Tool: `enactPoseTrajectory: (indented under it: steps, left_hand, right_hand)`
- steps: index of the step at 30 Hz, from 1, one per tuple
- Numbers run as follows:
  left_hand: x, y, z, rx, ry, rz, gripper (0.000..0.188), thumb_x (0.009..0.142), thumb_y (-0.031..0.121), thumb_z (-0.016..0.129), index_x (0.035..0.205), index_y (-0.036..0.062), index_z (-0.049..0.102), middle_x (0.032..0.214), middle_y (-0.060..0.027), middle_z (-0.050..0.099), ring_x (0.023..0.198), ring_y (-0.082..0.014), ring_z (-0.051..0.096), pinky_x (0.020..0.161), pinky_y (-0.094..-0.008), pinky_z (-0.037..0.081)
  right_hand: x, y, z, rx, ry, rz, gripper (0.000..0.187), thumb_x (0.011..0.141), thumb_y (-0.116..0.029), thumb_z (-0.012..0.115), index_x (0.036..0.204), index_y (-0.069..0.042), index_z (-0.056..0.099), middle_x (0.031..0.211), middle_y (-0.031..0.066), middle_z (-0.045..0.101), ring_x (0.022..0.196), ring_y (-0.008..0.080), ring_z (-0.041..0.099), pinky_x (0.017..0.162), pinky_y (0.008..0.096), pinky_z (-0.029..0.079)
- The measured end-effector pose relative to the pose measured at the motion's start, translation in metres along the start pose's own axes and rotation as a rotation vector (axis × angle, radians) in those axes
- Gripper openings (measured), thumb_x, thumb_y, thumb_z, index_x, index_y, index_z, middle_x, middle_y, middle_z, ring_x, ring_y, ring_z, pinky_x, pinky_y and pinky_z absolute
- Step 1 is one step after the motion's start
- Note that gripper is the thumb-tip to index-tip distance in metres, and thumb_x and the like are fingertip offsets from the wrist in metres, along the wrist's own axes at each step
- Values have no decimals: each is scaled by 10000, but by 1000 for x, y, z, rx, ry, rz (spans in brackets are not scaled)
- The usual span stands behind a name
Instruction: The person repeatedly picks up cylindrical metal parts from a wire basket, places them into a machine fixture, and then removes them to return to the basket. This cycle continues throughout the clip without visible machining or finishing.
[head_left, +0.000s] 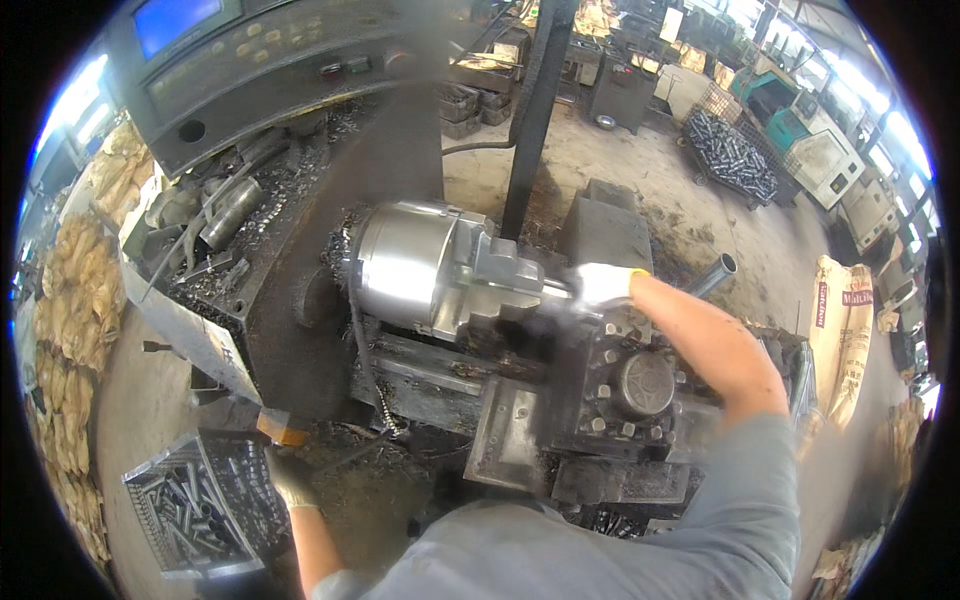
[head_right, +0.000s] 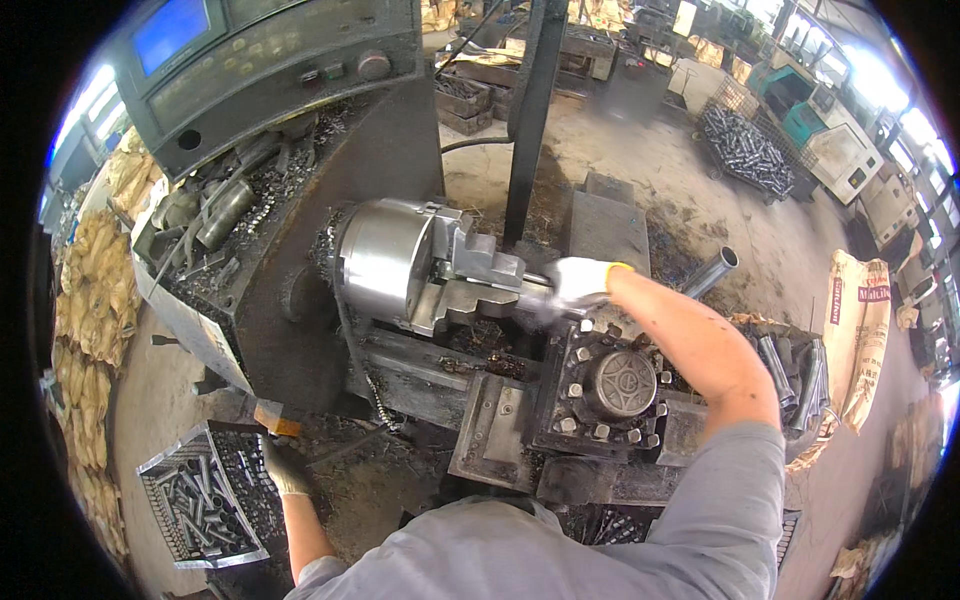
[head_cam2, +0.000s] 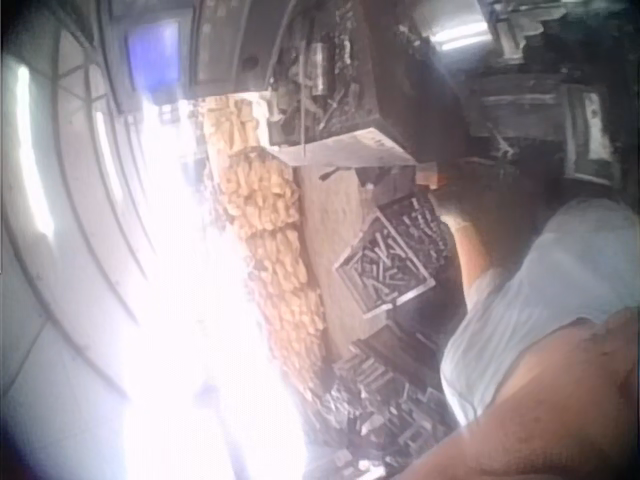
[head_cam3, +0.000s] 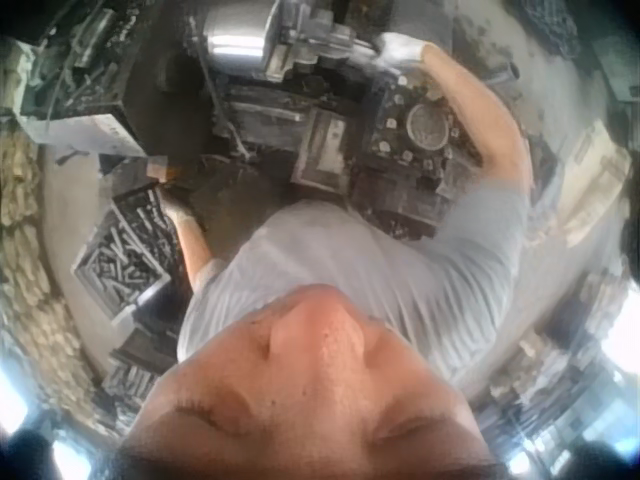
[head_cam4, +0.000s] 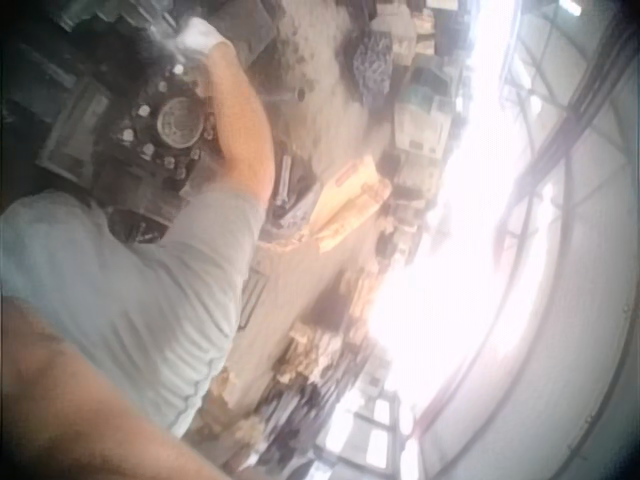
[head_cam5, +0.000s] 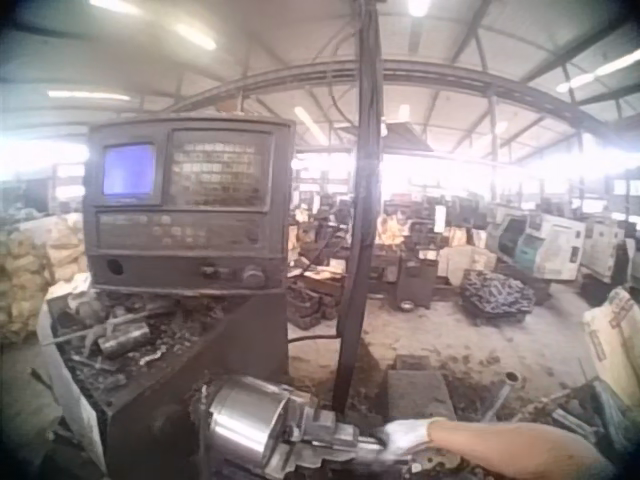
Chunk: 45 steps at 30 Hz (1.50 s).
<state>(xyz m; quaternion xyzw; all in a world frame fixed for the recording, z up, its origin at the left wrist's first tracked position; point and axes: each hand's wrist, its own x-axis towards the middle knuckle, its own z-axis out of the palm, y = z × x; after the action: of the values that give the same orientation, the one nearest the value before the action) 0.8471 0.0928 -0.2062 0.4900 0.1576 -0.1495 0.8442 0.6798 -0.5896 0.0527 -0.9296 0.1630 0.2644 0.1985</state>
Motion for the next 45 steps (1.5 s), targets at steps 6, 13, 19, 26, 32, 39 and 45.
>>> enactPoseTrajectory:
  steps: [6,13,19,26,32,39,45]
  left_hand:
    - [-15,31,18,-195,-15,-306,299,1110,396,533,927,186,642,755,-4,627,628,-137,576,544,-287,439]
    - [-6,20,12,463,51,303,321,1078,302,608,1131,-7,677,966,-91,669,905,-251,649,776,-406,507]
    - [-82,85,147,819,108,1326,399,968,77,708,1324,-73,612,1162,-206,723,1136,-377,670,991,-468,554]
    - [-69,167,455,1054,-337,1680,606,917,27,719,1491,-14,532,1090,-253,715,919,-436,723,818,-509,608]
    - [-12,184,580,1684,-157,1196,883,1027,304,630,1726,112,125,1316,-308,697,1104,-457,742,955,-546,591]
    - [-120,86,435,1073,-629,1451,403,829,147,824,1196,49,686,960,-147,730,845,-369,720,779,-454,606]
    - [-243,-25,48,1281,-167,276,240,983,329,711,1100,124,754,1079,-178,776,1008,-392,748,873,-470,604]
  right_hand:
    - [8,-7,11,116,182,-15,630,721,-344,831,1229,12,721,1108,274,768,1010,382,749,887,458,580]
    - [-71,-58,-10,-24,624,36,735,820,-354,772,1470,-58,599,1377,254,694,1275,412,675,1080,475,543]
    - [-230,-123,82,397,1155,-190,251,882,-100,644,1083,-3,759,961,143,787,830,208,744,772,360,611]
    - [-239,-169,185,754,854,-183,322,834,0,711,1146,27,789,1027,146,818,917,206,792,868,326,631]
    - [-223,-140,235,932,661,-101,296,893,-68,776,1186,-29,788,1032,146,812,930,197,785,854,334,610]
    - [-196,-148,269,943,495,-213,295,904,-111,794,1186,-25,783,1088,121,816,959,191,783,858,328,620]
    - [-135,-235,314,993,-29,-462,335,913,-71,751,1227,46,741,1121,130,810,994,167,771,904,308,613]
